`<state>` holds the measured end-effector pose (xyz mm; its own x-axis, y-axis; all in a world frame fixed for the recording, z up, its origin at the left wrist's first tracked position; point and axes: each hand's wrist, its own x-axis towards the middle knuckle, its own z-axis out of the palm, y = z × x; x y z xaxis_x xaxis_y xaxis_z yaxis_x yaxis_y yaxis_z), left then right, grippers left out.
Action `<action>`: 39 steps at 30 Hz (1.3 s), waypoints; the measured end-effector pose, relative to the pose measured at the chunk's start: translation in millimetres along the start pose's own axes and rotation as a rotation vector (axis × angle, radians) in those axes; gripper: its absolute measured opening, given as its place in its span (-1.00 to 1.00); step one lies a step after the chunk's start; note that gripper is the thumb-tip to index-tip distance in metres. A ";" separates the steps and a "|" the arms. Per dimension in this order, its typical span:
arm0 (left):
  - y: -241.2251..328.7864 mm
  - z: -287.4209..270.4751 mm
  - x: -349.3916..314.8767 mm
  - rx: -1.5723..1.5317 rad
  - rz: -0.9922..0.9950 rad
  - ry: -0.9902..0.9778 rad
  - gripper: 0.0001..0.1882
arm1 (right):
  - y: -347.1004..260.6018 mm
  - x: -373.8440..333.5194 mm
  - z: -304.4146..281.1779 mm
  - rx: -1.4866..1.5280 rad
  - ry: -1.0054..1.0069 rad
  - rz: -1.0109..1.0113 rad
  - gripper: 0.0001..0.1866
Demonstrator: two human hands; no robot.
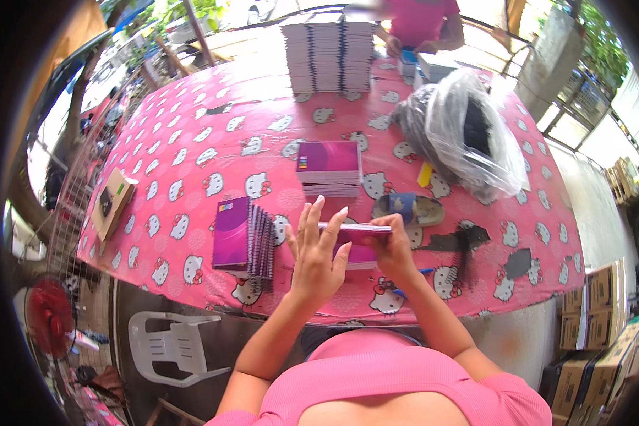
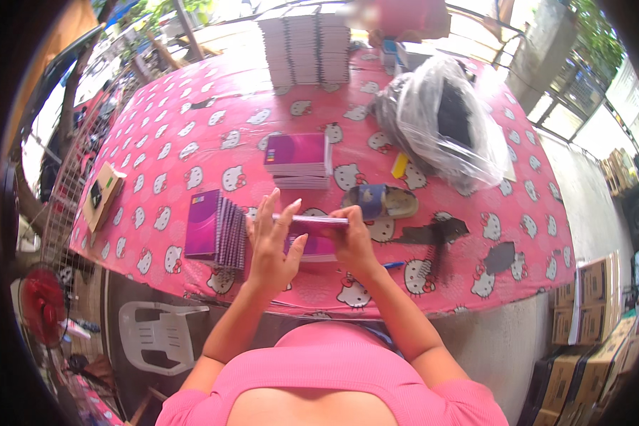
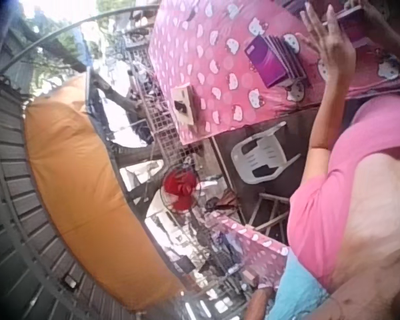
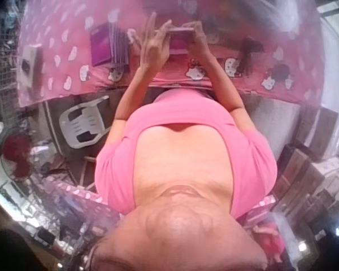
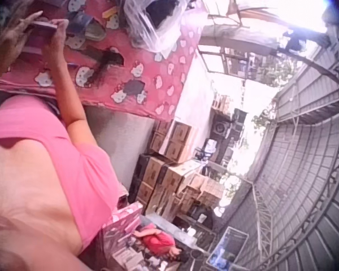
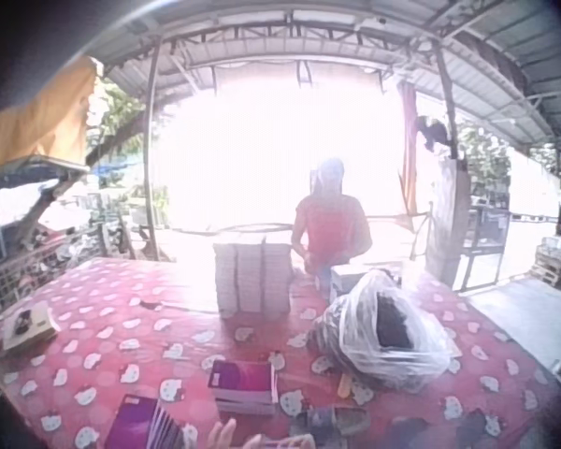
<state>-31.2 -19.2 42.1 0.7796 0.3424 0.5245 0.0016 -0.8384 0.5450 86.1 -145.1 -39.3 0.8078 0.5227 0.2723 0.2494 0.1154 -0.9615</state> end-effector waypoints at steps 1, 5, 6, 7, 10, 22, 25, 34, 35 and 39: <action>-6.0 18.2 -5.3 0.152 0.027 -0.010 -0.58 | 11.6 -1.6 0.7 0.147 -0.015 -0.078 -0.56; -27.7 58.4 -18.3 0.065 0.068 -0.046 -0.64 | 41.6 -5.1 -8.2 -0.173 -0.091 -0.125 -0.57; -24.6 58.4 -14.9 0.025 0.084 -0.033 -0.63 | 35.3 -6.4 -6.5 -0.166 -0.091 -0.121 -0.57; -19.2 56.9 -10.5 0.033 0.125 0.054 -0.70 | 28.4 -11.6 -6.2 -0.153 -0.098 -0.107 -0.58; -32.7 62.0 -9.8 -0.082 0.040 0.030 -0.79 | 5.3 -14.7 -37.6 -0.586 -0.095 -0.230 -0.70; -13.7 57.9 0.1 -0.014 0.045 0.055 -0.88 | 13.0 -37.0 -203.7 -1.090 0.392 0.421 -0.72; -12.5 58.0 -0.7 -0.005 0.046 0.054 -0.87 | -14.8 -30.7 -182.9 -1.147 0.343 0.291 -0.76; -10.2 61.4 -2.7 -0.015 -0.007 0.073 -0.79 | -45.8 0.6 -58.8 -0.339 -0.126 0.091 -0.82; -8.8 62.0 -2.0 -0.024 -0.013 0.084 -0.80 | -41.8 1.4 -54.2 -0.310 -0.143 0.068 -0.83; -14.8 63.5 -6.8 -0.081 -0.034 0.066 -0.82 | -41.2 14.3 -62.1 -0.292 -0.083 0.126 -0.81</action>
<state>3.2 -36.0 -11.1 0.7372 0.3992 0.5451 -0.0253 -0.7899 0.6127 120.6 -194.8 6.5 0.7990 0.5856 0.1367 0.3026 -0.1952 -0.9329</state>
